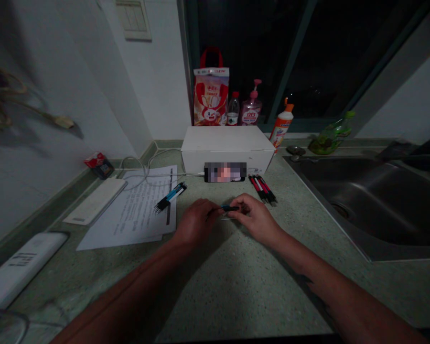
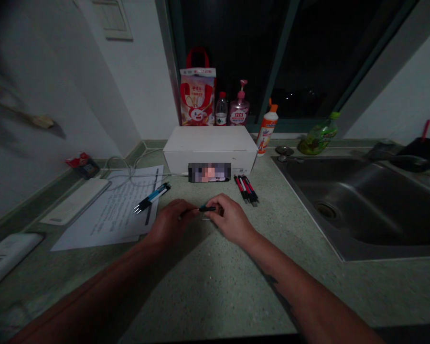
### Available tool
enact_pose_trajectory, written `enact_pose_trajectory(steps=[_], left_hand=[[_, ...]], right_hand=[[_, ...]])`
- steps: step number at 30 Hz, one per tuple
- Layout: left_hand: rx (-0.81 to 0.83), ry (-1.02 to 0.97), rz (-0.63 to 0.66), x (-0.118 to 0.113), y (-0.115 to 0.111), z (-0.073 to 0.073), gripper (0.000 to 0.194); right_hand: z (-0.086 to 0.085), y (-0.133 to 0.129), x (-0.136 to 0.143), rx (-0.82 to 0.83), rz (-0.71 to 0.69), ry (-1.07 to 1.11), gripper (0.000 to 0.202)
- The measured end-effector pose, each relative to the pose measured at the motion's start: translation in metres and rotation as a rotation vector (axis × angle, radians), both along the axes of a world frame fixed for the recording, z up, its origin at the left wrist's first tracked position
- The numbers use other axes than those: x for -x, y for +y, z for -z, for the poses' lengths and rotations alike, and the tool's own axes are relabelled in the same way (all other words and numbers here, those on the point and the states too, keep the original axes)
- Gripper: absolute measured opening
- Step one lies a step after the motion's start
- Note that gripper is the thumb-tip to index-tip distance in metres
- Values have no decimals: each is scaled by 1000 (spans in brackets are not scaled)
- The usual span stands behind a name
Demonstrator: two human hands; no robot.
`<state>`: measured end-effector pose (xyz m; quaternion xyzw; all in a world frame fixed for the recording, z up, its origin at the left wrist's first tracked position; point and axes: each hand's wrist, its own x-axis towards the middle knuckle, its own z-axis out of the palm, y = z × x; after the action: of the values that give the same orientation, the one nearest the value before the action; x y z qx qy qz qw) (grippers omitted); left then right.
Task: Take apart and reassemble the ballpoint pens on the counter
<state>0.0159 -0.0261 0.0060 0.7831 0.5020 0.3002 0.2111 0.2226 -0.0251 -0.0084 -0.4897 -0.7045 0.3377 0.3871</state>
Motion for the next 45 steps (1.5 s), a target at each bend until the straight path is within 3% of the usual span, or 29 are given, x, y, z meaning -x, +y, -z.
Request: enact_pose_trajectory(steps=[5,8,10,21,25,31,37,45], left_hand=[[-12,-30,3,1,0,-1,15],[4,-22,4,1,0,-2,15],[19,-24,10,1,0,-3,15],[55,-34,17,-1,-1,-5,16],[117,-67,6,-1,0,-6,17],[166,-117,-49,2,4,-5,19],[81,64,-171,13,12,0,13],[22,317,-57,16,12,10,19]], right_hand=[[-1,-1,1,122,-93,-23,24],[-1,-1,2,65,-49,26,16],[0,0,1,59,-43,59,24],[-4,0,0,39,-94,-60,24],[-7,-1,1,-44,-37,-65,9],[-9,-2,-2,-104,-33,-142,14],[-4,-5,0,-88,-186,-371,13],[-3,-8,-1,-102,-255,-523,17]])
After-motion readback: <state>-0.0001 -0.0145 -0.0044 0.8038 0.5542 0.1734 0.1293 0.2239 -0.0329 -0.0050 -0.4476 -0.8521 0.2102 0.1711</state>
